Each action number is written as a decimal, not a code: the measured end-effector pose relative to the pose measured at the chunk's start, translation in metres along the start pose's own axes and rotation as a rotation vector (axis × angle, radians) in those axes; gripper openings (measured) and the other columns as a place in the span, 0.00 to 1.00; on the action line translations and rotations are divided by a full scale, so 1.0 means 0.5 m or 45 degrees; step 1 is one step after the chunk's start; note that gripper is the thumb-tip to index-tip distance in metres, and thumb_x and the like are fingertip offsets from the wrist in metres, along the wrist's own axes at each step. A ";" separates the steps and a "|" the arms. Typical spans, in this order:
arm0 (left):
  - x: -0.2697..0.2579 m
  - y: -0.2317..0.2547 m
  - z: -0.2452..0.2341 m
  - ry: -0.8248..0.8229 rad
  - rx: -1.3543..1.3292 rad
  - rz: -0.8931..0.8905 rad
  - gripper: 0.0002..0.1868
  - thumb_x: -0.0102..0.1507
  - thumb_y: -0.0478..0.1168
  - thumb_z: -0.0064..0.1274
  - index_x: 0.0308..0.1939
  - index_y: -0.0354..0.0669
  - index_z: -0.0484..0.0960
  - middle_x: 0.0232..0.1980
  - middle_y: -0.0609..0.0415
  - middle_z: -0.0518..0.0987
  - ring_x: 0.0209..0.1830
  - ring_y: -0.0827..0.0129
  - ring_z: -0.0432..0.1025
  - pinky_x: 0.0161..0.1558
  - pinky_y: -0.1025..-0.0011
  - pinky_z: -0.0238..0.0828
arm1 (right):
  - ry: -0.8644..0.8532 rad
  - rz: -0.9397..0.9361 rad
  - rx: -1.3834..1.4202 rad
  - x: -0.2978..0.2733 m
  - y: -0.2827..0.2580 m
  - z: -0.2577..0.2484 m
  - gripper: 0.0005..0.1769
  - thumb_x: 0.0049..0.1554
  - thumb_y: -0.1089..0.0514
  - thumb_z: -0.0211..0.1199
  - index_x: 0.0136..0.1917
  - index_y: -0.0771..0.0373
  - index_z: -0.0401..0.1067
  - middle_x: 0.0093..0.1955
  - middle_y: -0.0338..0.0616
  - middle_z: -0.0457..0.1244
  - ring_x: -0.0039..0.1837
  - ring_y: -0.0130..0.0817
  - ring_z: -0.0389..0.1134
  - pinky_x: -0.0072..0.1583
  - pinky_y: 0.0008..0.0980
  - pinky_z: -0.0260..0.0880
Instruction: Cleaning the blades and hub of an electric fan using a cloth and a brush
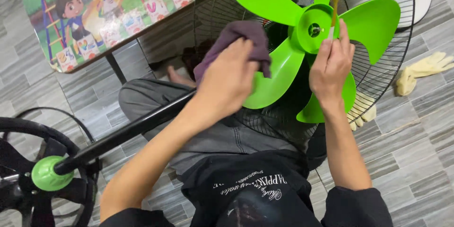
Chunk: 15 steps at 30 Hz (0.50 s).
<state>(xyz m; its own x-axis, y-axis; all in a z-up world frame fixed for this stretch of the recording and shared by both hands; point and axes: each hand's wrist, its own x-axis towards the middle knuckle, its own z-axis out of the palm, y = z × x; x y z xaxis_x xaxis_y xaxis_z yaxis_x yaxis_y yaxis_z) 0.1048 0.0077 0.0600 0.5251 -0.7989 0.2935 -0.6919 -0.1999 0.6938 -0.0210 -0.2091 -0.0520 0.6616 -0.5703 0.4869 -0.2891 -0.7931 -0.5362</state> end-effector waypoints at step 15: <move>0.138 -0.138 0.209 -0.132 -1.180 -1.282 0.20 0.67 0.47 0.34 0.42 0.34 0.74 0.45 0.51 0.74 0.41 0.67 0.64 0.51 0.70 0.62 | 0.018 0.001 -0.041 0.001 0.017 0.013 0.19 0.65 0.60 0.66 0.37 0.67 0.61 0.80 0.67 0.52 0.56 0.53 0.61 0.61 0.45 0.65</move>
<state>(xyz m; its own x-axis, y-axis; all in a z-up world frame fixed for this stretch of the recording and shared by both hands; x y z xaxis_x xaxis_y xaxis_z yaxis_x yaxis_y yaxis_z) 0.1373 -0.0930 -0.0363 0.5310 -0.5821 -0.6158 0.5657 -0.2975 0.7691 -0.0189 -0.2148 -0.0609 0.6514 -0.5736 0.4966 -0.3116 -0.7991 -0.5142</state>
